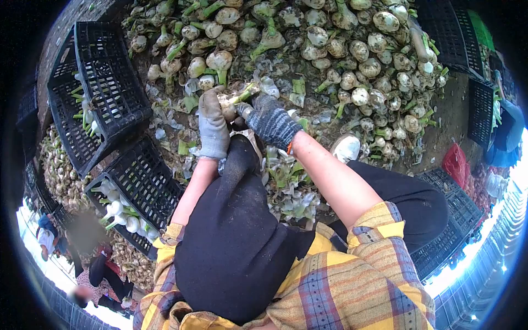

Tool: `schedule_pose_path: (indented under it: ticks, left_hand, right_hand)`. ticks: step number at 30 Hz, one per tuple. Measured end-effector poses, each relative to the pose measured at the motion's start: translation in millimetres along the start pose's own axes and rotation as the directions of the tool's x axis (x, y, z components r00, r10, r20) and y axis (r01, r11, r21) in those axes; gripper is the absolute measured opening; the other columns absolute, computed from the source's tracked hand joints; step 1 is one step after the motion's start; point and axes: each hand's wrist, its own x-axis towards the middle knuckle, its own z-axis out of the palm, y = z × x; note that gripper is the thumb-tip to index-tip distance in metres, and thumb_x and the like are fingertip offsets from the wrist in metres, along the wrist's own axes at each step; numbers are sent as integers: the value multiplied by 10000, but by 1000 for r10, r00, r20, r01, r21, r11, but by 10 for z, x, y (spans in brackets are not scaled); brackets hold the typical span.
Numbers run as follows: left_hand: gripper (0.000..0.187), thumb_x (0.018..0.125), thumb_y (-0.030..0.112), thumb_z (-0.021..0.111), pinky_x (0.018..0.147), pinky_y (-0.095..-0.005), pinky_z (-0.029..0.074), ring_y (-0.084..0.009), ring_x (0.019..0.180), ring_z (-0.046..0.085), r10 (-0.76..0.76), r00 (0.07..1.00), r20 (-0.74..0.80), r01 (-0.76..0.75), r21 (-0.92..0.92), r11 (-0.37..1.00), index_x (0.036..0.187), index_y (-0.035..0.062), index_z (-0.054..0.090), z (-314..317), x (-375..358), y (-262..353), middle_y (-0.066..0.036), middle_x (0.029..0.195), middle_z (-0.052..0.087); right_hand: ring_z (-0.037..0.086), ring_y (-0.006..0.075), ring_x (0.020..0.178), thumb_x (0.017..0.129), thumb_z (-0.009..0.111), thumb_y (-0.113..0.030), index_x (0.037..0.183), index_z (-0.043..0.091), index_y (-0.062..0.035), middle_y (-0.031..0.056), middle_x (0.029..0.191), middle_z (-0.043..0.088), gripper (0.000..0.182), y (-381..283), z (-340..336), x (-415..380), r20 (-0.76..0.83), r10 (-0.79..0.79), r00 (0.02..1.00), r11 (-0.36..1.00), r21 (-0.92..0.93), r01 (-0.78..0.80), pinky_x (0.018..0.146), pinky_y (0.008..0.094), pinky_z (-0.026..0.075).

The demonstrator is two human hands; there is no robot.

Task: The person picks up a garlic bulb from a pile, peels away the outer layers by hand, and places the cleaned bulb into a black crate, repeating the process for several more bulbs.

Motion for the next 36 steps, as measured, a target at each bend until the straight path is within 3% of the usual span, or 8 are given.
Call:
schedule_pose_path:
  ticks: [4, 7, 11, 17, 21, 26, 28, 36]
  left_hand:
    - [303, 903, 278, 534, 757, -277, 454, -169, 849, 535, 65, 997, 33, -69, 154, 986, 1077, 34, 497, -23, 24, -95, -75, 1010, 519]
    - [444, 913, 457, 444, 684, -289, 471, -163, 782, 551, -461, 873, 160, 467, -547, 695, 1072, 48, 504, 5, 15, -103, -69, 956, 548]
    - [539, 881, 513, 473, 671, -281, 477, -142, 783, 562, -555, 744, 373, 663, -522, 537, 1100, 20, 477, -95, 45, -73, -72, 948, 559]
    - [484, 812, 273, 676, 654, -237, 476, -145, 758, 559, -229, 973, -1, 217, -322, 922, 1127, -5, 437, 24, -75, 45, -87, 990, 547]
    - [510, 854, 482, 540, 547, -238, 481, -138, 653, 583, -547, 653, 524, 734, -617, 285, 1123, 50, 512, -167, 86, 125, -60, 861, 611]
    - [513, 854, 547, 471, 432, -235, 402, -143, 582, 560, -620, 635, 461, 716, -653, 248, 1055, 86, 570, -54, 45, 233, -29, 778, 606]
    - [506, 850, 553, 467, 438, -236, 398, -141, 561, 539, -571, 606, 553, 727, -677, 115, 1040, 97, 575, -101, 46, 182, -28, 772, 603]
    - [480, 845, 560, 478, 497, -281, 456, -152, 592, 558, -688, 648, 327, 650, -709, 275, 956, 112, 607, -134, 44, 82, -25, 746, 605]
  right_hand:
    - [595, 346, 880, 873, 494, -216, 989, 585, 39, 231, 928, 611, 295, -203, -22, 4, 137, 343, 929, 847, 383, -369, 791, 394, 458]
    - [575, 368, 910, 857, 511, -239, 990, 587, 38, 252, 944, 600, 316, -10, 136, 27, -92, 217, 972, 973, 95, -209, 816, 413, 444]
    - [565, 382, 886, 848, 514, -250, 946, 594, 28, 239, 927, 599, 305, -47, 100, 36, -93, 236, 967, 972, 14, -235, 801, 432, 440]
    - [572, 361, 844, 834, 510, -218, 907, 600, 14, 221, 870, 607, 259, -69, 71, 66, -221, 119, 968, 989, -64, -136, 791, 420, 438]
    - [579, 344, 818, 834, 505, -180, 950, 601, 10, 198, 849, 618, 242, -58, 122, 78, -200, 242, 949, 956, 215, -198, 772, 409, 445]
    - [611, 272, 775, 811, 584, -142, 1046, 571, -14, 128, 874, 629, 268, -166, 23, 49, 37, 445, 895, 699, 611, -372, 694, 350, 493]
    - [611, 285, 715, 795, 599, -146, 1039, 571, -13, 129, 857, 625, 279, 206, 125, 34, -211, 132, 968, 895, 445, -25, 656, 362, 498]
    - [598, 339, 866, 796, 589, -275, 1078, 577, -79, 193, 935, 623, 344, 195, -113, 77, -8, 49, 999, 983, -177, -50, 769, 370, 480]
